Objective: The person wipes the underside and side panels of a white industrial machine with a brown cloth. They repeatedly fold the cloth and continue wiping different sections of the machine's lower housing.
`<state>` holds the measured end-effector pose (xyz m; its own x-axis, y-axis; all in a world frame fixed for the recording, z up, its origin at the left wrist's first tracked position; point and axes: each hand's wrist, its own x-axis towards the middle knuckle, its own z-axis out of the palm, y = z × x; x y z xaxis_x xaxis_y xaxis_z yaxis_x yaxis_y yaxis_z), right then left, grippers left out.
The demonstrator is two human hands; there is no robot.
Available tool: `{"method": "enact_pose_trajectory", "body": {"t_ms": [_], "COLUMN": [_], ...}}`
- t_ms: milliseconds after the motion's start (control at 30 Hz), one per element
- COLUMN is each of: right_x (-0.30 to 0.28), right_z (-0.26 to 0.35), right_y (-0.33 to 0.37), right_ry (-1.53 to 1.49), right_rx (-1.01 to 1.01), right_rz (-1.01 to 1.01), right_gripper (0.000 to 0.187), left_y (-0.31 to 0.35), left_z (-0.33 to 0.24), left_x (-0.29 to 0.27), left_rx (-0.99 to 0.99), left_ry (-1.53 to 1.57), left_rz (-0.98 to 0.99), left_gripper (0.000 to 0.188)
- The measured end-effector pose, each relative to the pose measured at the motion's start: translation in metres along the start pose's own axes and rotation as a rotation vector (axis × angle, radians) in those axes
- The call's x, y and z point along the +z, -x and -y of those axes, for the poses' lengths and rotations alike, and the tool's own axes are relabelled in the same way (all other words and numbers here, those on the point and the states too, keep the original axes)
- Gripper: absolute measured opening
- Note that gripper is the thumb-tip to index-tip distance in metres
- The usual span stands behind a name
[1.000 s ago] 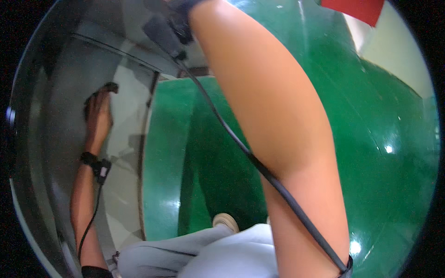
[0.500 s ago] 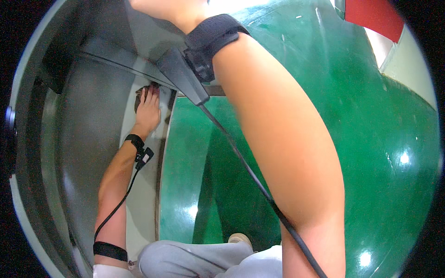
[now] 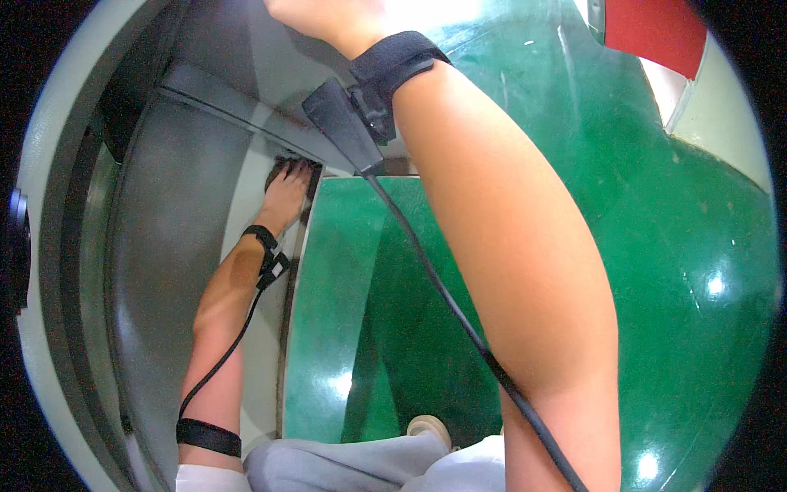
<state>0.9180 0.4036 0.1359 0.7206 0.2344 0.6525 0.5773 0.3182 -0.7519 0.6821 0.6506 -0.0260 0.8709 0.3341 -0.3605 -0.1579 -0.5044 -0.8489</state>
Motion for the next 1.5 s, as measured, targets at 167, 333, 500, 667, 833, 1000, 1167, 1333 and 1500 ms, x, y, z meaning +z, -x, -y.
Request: {"method": "enact_pose_trajectory", "body": {"t_ms": [167,333,500,667,833,1000,1167,1333,1500], "right_x": [0.002,-0.018,0.000,-0.008,-0.004,0.019,0.025,0.011,0.022], "right_z": [-0.011,0.000,-0.002,-0.006,0.007,0.000,-0.003,0.006,-0.008], "right_y": [-0.005,-0.012,-0.006,-0.010,-0.006,-0.003,0.004,-0.005,-0.001], "right_ry": [0.084,0.084,0.006,0.083,-0.043,-0.034,-0.022,0.005,0.002], "right_rx": [0.031,-0.004,0.002,0.045,0.053,0.029,0.064,0.059,-0.049], "right_rz": [-0.024,-0.094,-0.014,-0.062,0.005,0.022,0.065,-0.029,-0.141], "right_gripper": [0.061,0.057,0.054,0.050,0.048,0.045,0.046,0.049,0.045], "left_y": [0.043,-0.009,0.003,0.021,0.016,0.014,0.042,-0.008,0.031], "left_z": [-0.015,0.001,-0.012,-0.004,0.001,-0.021,-0.021,-0.009,-0.004], "left_x": [-0.008,-0.019,0.013,-0.009,-0.007,0.022,0.025,0.013,0.020], "left_rx": [-0.103,0.059,0.020,0.165,0.110,0.031,0.058,0.045,0.070], "left_ry": [-0.225,-0.023,-0.122,-0.120,-0.144,-0.125,-0.094,-0.113,-0.215], "left_rz": [-0.098,0.143,-0.060,-0.049,-0.106,-0.070,-0.339,-0.025,-0.108], "left_gripper": [0.056,0.056,0.050,0.051,0.051,0.049,0.042,0.042,0.047]}}
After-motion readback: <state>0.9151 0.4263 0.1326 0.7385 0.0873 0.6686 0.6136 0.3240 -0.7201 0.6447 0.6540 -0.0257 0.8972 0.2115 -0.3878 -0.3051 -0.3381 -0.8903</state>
